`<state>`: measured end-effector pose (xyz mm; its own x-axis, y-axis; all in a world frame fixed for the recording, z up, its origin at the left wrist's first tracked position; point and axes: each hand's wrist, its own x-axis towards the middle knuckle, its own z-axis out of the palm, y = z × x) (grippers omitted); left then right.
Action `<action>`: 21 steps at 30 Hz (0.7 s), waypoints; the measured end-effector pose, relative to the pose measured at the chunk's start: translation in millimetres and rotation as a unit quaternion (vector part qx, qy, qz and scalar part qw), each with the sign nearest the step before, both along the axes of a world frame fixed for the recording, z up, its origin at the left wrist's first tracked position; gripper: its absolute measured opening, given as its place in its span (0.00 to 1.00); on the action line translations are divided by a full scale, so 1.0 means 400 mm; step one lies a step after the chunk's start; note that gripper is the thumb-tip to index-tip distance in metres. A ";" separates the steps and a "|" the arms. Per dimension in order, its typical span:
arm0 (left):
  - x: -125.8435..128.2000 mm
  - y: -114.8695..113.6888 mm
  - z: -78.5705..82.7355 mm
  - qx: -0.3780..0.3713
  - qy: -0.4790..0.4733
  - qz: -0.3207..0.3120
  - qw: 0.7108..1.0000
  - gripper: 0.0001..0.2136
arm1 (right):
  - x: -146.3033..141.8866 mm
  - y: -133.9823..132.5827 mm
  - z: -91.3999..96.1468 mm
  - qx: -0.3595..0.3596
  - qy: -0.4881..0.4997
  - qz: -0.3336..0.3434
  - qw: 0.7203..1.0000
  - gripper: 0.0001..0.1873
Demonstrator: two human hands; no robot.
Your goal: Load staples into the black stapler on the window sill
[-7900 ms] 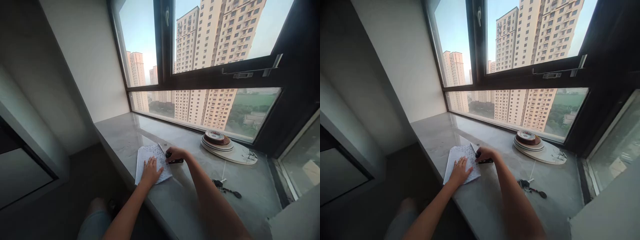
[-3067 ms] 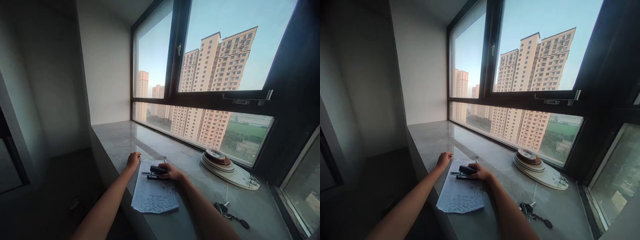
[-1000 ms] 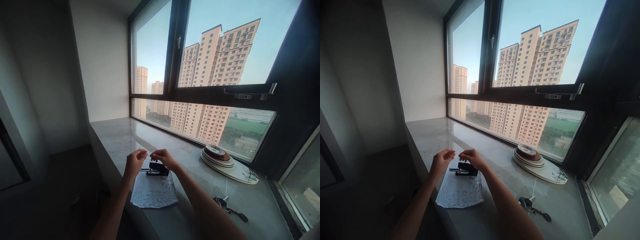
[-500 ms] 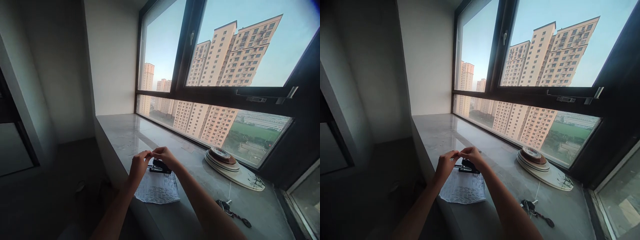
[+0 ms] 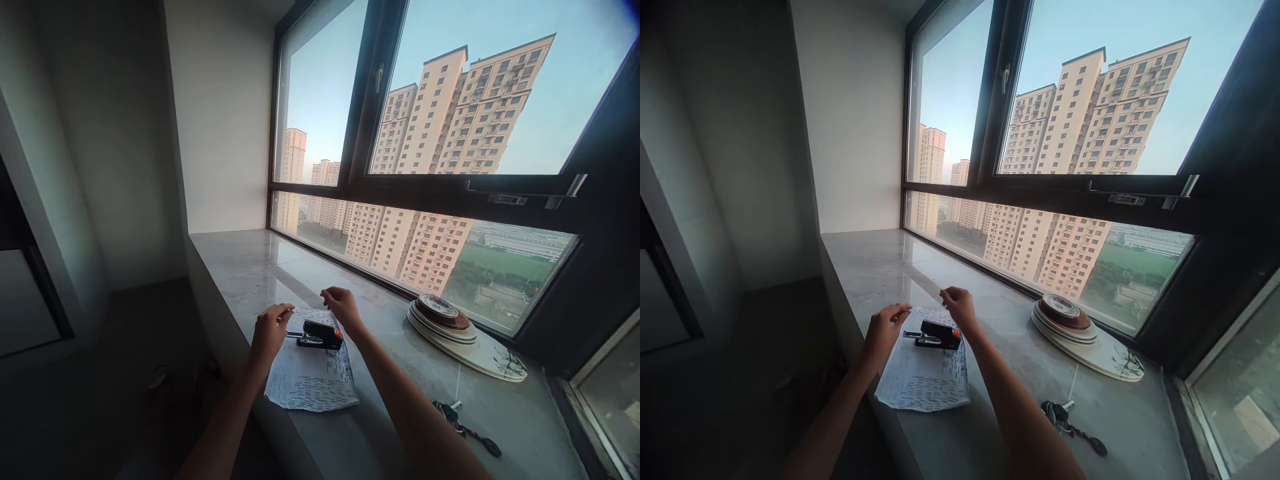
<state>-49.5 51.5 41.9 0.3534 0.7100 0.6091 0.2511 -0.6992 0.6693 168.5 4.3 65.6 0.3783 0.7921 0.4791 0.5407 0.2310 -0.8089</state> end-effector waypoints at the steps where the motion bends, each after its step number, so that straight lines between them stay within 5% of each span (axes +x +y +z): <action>1: -0.003 0.012 -0.004 -0.004 0.004 -0.002 1.000 0.12 | 0.020 0.002 -0.020 0.005 -0.025 -0.039 0.999 0.19; 5: -0.021 0.059 -0.026 -0.018 0.003 0.002 1.000 0.14 | 0.087 0.001 -0.111 -0.019 -0.139 -0.138 0.980 0.14; 9: -0.041 0.083 -0.056 -0.071 -0.010 0.015 0.997 0.14 | 0.131 0.005 -0.173 -0.061 -0.159 -0.168 0.971 0.14; 16: -0.046 0.116 -0.076 -0.109 -0.007 0.004 0.994 0.14 | 0.148 0.021 -0.189 -0.068 -0.138 -0.134 0.979 0.12; 21: -0.037 0.137 -0.095 -0.069 0.078 0.047 0.993 0.14 | 0.137 0.017 -0.188 -0.115 -0.233 -0.126 0.957 0.14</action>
